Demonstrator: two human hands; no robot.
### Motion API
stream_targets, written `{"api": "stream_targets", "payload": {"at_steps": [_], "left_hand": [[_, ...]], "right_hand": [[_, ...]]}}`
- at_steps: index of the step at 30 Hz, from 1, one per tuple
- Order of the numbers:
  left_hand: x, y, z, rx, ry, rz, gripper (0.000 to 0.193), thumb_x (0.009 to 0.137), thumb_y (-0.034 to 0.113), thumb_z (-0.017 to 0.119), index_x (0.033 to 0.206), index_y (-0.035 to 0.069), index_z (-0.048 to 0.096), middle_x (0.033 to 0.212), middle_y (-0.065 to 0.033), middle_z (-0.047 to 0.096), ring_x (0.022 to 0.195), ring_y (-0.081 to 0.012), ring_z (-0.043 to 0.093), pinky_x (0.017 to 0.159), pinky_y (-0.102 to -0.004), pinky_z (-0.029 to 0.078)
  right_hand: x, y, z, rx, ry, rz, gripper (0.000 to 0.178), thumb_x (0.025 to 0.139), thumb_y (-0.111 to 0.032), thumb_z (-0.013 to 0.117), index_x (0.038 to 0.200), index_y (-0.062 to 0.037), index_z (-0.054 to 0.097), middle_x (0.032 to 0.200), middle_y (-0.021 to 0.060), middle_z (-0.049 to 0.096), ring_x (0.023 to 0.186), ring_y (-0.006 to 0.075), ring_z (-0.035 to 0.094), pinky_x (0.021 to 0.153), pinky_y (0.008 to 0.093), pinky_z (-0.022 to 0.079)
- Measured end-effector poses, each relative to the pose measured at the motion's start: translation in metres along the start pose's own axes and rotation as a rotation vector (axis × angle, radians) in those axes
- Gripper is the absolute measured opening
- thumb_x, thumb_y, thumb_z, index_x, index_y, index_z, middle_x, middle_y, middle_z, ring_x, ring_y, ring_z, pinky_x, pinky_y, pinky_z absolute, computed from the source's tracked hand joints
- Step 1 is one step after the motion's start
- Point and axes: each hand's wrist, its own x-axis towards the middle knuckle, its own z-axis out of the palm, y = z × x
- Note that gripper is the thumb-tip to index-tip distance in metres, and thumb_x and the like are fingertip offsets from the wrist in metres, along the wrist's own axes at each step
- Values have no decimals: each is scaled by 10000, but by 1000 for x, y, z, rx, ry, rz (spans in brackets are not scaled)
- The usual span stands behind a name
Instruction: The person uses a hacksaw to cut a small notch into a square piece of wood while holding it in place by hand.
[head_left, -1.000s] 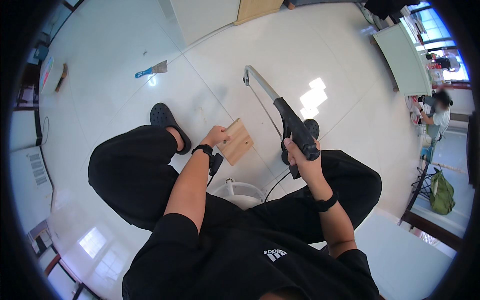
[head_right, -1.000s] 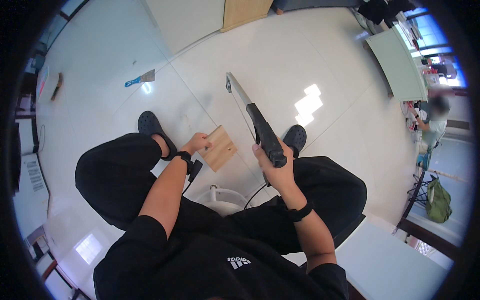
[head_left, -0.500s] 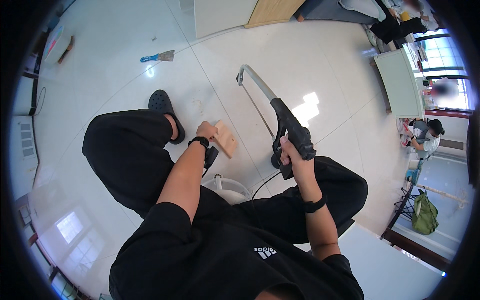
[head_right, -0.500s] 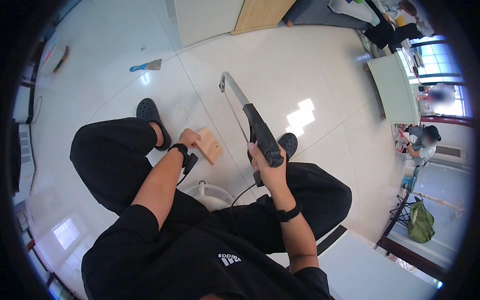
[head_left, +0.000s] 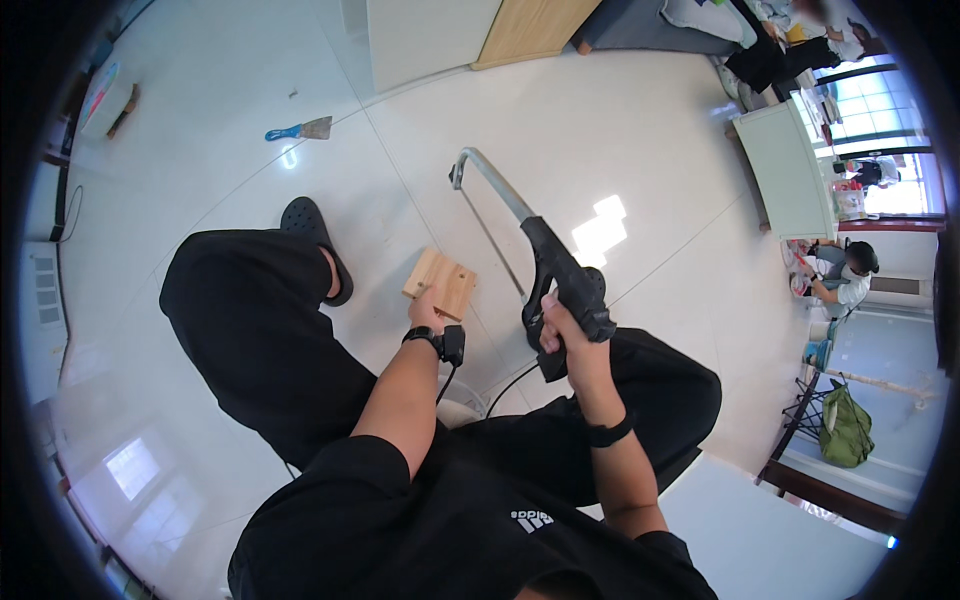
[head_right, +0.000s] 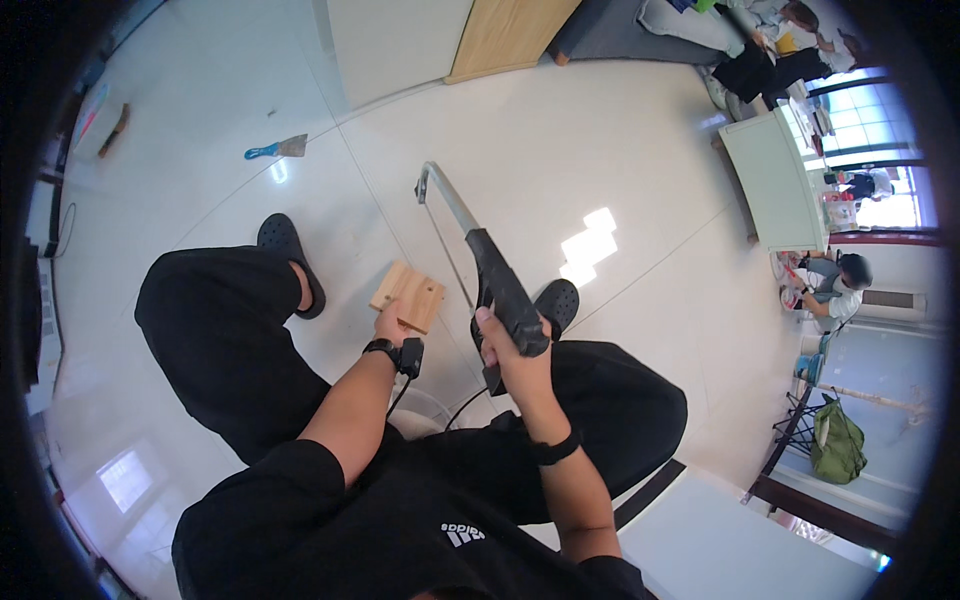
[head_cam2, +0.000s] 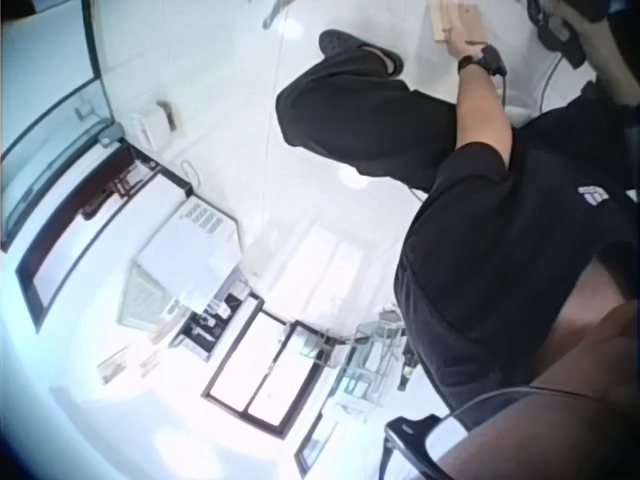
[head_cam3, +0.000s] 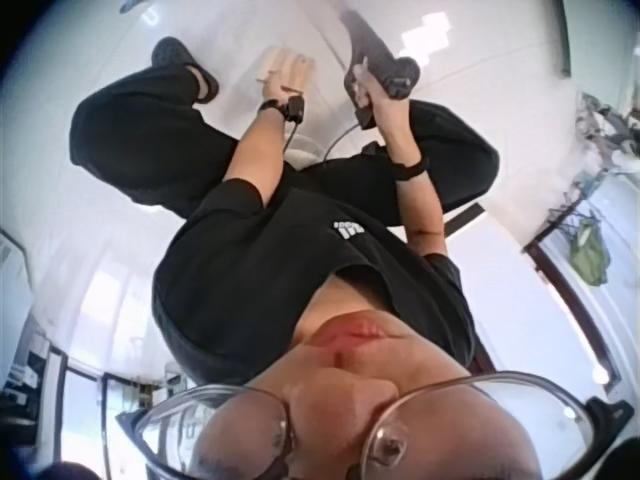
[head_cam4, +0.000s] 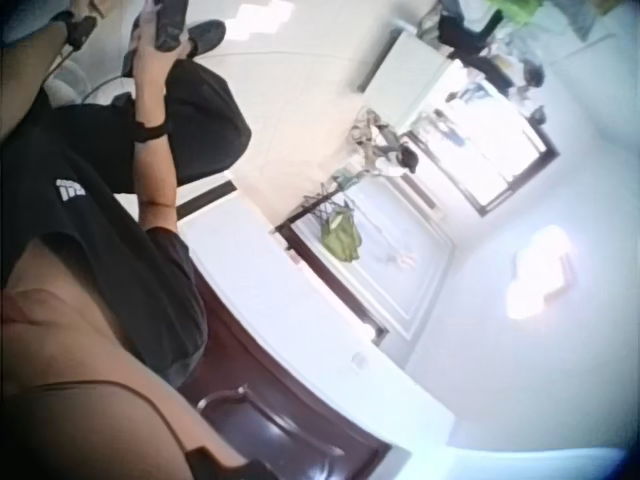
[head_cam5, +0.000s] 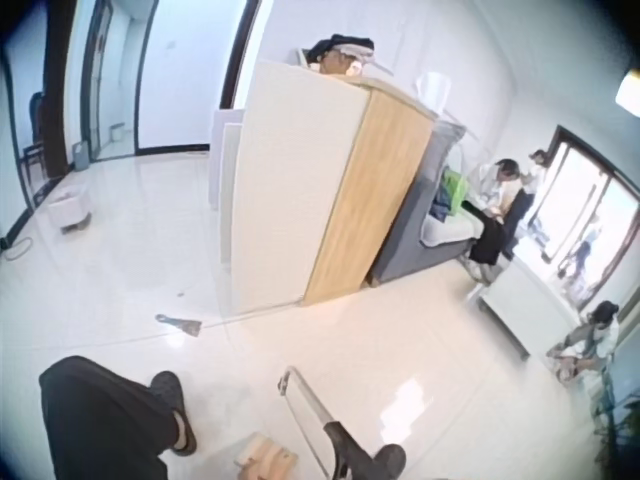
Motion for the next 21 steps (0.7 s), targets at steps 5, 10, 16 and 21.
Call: {"api": "stream_targets", "payload": {"at_steps": [5,10,16,21], "left_hand": [[-10,14,5,180,33,172,401,828,173,685,1182,87,521,1112,-68,572,981,-225,580,769,-360,496],[-50,64,55,93,-188,321,373,862,173,652,1204,90,530,1128,-36,567,1044,-202,539,831,-375,461],[-212,176,157,-103,-1021,589,479,913,211,587,1338,73,414,1276,-68,527,1188,-219,497,968,-403,427],[-319,248,165,41,-988,624,515,899,246,603,1332,47,409,1267,-130,536,1135,-275,547,937,-424,476]], "right_hand": [[-3,-6,4,68,-4,7,157,863,-98,652,780,-34,535,546,2,484,451,77,451,452,225,371],[-11,-18,3,156,-11,-42,113,869,-92,621,875,-53,515,602,3,436,474,92,416,478,238,353],[-10,-75,-11,304,18,-304,130,877,-107,609,922,-43,505,631,2,427,507,92,420,496,235,358],[-13,-89,-19,172,65,-563,168,856,-87,647,765,-60,508,561,-15,456,482,58,419,479,214,349]]}}
